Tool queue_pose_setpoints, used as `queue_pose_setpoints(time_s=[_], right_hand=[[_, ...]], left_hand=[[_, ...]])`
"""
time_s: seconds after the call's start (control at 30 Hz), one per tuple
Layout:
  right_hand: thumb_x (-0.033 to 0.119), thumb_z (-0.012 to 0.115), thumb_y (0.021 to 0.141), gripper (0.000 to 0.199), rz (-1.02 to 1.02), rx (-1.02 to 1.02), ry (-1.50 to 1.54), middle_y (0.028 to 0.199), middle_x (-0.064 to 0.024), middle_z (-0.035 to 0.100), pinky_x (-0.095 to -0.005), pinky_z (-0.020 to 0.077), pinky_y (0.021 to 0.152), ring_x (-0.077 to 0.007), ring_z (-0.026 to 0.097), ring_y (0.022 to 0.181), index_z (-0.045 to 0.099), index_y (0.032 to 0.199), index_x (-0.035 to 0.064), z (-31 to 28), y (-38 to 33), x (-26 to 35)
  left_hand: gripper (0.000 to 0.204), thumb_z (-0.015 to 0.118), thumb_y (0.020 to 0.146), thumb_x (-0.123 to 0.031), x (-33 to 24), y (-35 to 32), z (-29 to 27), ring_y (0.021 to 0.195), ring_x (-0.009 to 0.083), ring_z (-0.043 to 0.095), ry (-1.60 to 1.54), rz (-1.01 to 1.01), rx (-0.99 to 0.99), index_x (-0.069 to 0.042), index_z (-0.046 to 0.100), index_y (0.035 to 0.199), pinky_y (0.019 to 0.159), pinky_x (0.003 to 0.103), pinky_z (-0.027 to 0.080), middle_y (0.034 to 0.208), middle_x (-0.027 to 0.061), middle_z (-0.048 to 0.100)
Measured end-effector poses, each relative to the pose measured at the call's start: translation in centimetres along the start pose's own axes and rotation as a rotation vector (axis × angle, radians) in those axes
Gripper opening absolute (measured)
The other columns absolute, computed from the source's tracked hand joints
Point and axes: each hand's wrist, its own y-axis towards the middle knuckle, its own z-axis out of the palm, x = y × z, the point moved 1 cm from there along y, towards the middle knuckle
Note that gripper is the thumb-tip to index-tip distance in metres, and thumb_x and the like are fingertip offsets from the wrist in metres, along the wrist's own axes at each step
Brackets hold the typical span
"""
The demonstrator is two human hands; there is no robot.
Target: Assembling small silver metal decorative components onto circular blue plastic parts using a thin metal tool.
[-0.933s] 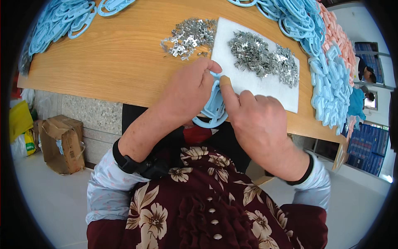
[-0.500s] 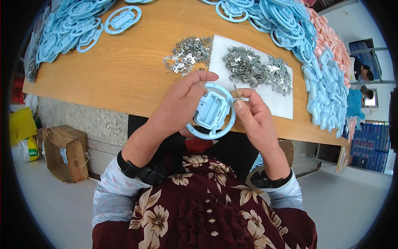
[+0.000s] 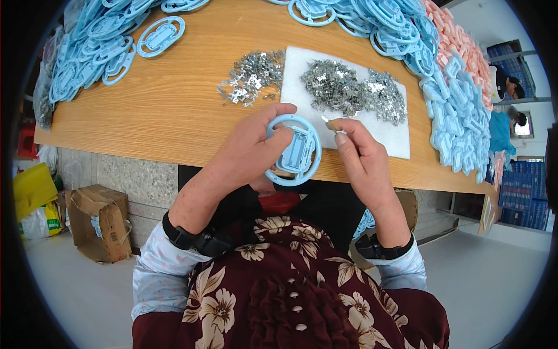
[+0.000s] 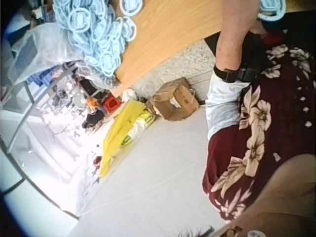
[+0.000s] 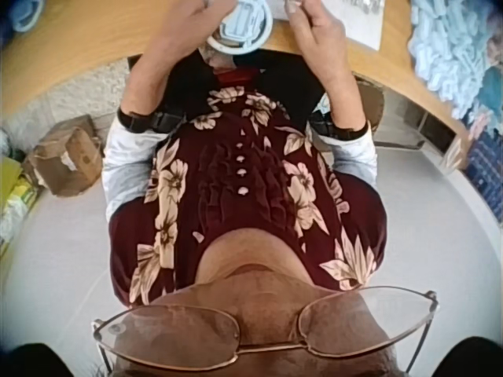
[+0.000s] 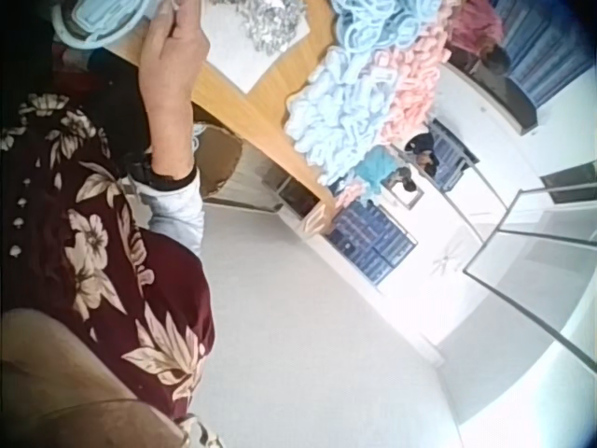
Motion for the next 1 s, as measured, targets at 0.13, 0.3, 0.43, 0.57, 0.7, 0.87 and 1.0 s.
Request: queue_pose_setpoints(time_s=[0.13, 0.3, 0.43, 0.57, 0.7, 0.87, 1.0], right_hand=[[0.010, 0.067, 0.093, 0.025, -0.213, 0.011, -0.245, 0.080, -0.0102, 0.068, -0.0392, 0.0535, 0.063, -0.0300, 0.069, 0.073, 0.070, 0.117, 0.0131, 0.3, -0.2, 1.2], [0.009, 0.070, 0.086, 0.032, -0.260, 0.094, -0.524, 0.071, -0.0057, 0.058, -0.0394, 0.0517, 0.055, -0.0271, 0.064, 0.064, 0.072, 0.116, 0.0194, 0.3, -0.3, 2.4], [0.007, 0.070, 0.083, 0.037, -0.325, 0.097, -0.635, 0.069, -0.0046, 0.054, -0.0393, 0.0506, 0.053, -0.0256, 0.063, 0.060, 0.071, 0.118, 0.0202, 0.2, -0.2, 2.8], [0.004, 0.067, 0.080, 0.036, -0.335, 0.135, -0.717, 0.070, -0.0056, 0.055, -0.0395, 0.0507, 0.052, -0.0267, 0.063, 0.061, 0.070, 0.113, 0.0160, 0.3, -0.3, 4.1], [0.004, 0.065, 0.079, 0.021, -0.351, 0.269, -0.860, 0.071, -0.0075, 0.058, -0.0402, 0.0519, 0.053, -0.0283, 0.066, 0.064, 0.066, 0.099, 0.0091, 0.1, 0.9, 6.8], [0.007, 0.066, 0.079, 0.013, -0.400, 0.392, -0.935, 0.074, -0.0101, 0.063, -0.0408, 0.0525, 0.054, -0.0282, 0.068, 0.065, 0.062, 0.092, 0.0071, -0.2, 2.3, 8.4], [0.013, 0.069, 0.087, 0.021, -0.370, 0.184, -0.600, 0.072, -0.0100, 0.065, -0.0379, 0.0488, 0.053, -0.0247, 0.065, 0.062, 0.066, 0.105, 0.0038, -1.2, 2.4, 6.0]], left_hand=[[0.037, 0.046, 0.104, -0.016, 0.8, 0.4, -0.1, 0.081, 0.0088, 0.063, 0.177, 0.115, -0.069, 0.001, 0.055, 0.136, 0.064, 0.025, 0.053, 0.103, 0.0053, 0.067], [0.035, 0.044, 0.103, -0.013, 1.0, 0.5, -0.2, 0.079, 0.0102, 0.063, 0.181, 0.086, -0.089, 0.003, 0.058, 0.131, 0.066, 0.027, 0.054, 0.100, 0.0069, 0.067], [0.034, 0.043, 0.102, -0.013, 1.5, 0.9, -0.2, 0.079, 0.0135, 0.065, 0.259, 0.191, -0.137, 0.004, 0.060, 0.127, 0.070, 0.030, 0.054, 0.099, 0.0084, 0.069], [0.034, 0.043, 0.102, -0.013, 1.2, 0.7, 0.0, 0.082, 0.0170, 0.066, 0.285, 0.136, -0.122, 0.004, 0.061, 0.125, 0.073, 0.032, 0.054, 0.096, 0.0116, 0.070], [0.032, 0.044, 0.102, -0.012, 1.6, 0.8, 0.2, 0.082, 0.0188, 0.066, 0.350, 0.183, -0.140, 0.004, 0.061, 0.124, 0.074, 0.034, 0.053, 0.094, 0.0139, 0.069], [0.031, 0.045, 0.102, -0.010, 1.7, 1.0, 0.0, 0.079, 0.0136, 0.064, 0.359, 0.171, -0.161, 0.002, 0.062, 0.124, 0.071, 0.030, 0.053, 0.094, 0.0107, 0.070], [0.031, 0.044, 0.102, -0.011, 1.0, 0.4, -0.8, 0.082, 0.0075, 0.062, 0.067, 0.029, -0.129, -0.001, 0.062, 0.126, 0.073, 0.025, 0.053, 0.099, 0.0053, 0.069]])
